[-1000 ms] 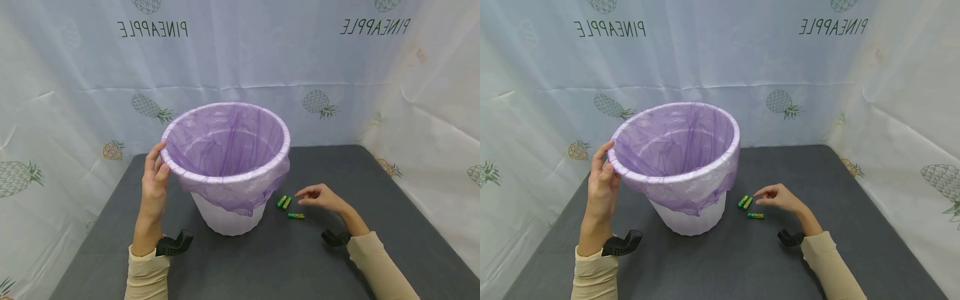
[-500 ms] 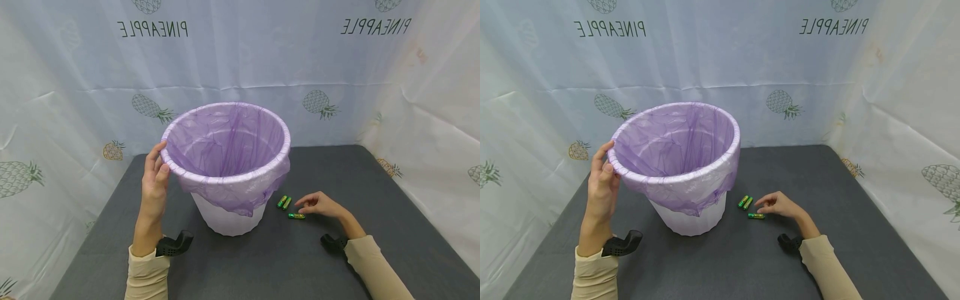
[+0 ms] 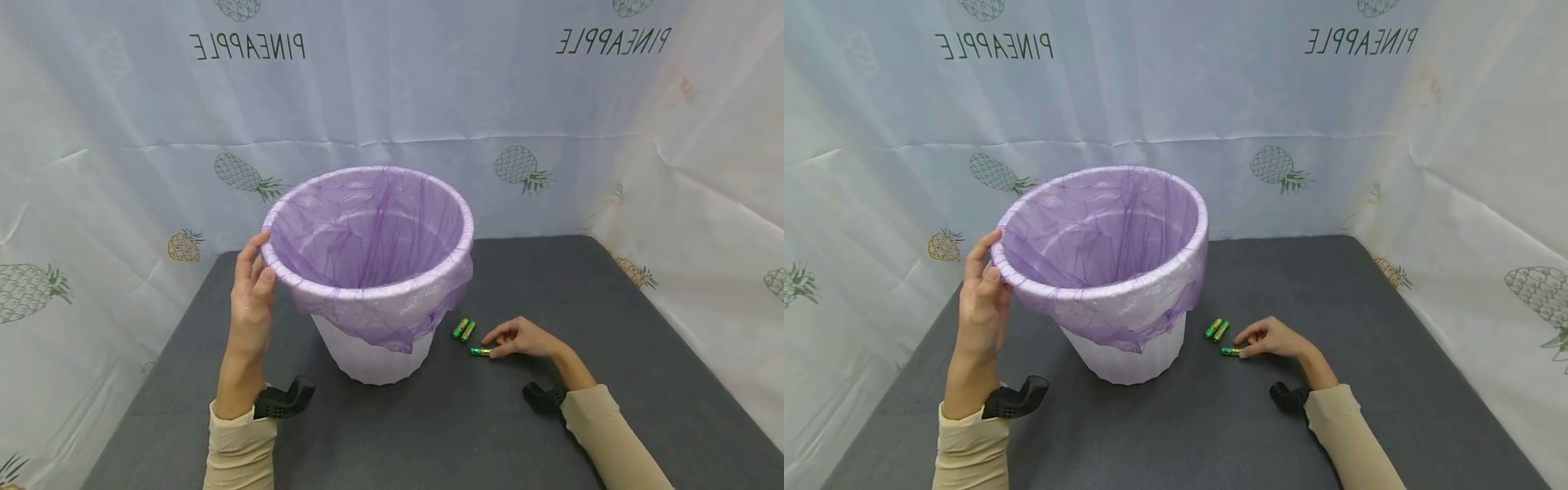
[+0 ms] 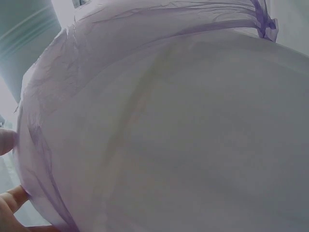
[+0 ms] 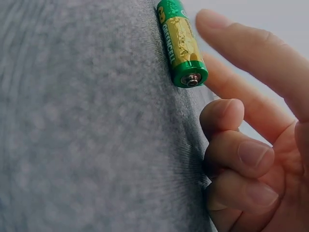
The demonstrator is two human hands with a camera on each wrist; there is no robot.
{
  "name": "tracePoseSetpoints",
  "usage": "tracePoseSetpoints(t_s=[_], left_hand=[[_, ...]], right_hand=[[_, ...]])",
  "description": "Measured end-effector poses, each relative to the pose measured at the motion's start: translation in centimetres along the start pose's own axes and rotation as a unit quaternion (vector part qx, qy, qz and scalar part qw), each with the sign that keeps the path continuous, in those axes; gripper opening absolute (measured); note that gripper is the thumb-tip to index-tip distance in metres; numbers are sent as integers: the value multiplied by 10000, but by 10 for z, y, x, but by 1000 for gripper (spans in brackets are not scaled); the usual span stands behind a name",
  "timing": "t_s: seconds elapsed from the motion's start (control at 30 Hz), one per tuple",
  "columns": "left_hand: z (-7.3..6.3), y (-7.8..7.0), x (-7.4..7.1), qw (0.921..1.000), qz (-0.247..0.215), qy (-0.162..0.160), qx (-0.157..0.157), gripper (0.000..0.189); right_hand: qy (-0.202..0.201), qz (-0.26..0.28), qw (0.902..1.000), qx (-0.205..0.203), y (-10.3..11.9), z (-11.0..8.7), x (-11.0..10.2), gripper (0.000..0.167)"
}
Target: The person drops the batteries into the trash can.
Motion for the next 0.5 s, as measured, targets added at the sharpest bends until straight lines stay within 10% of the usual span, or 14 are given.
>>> tracePoseSetpoints(t_s=[0.5], left_hand=[[0,2,0,10000,13,-5,-11,45]], right_hand=[[344,-93,9992,-170,-1,2,4,31]])
Point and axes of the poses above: each hand's wrist, its own z-axis towards the middle knuckle, its own x-axis out of the palm, y = z × x, the point moved 8 cm from there along z, towards the middle knuckle, and after that the axes turned 7 degrees about y, right-handed, at the moved point
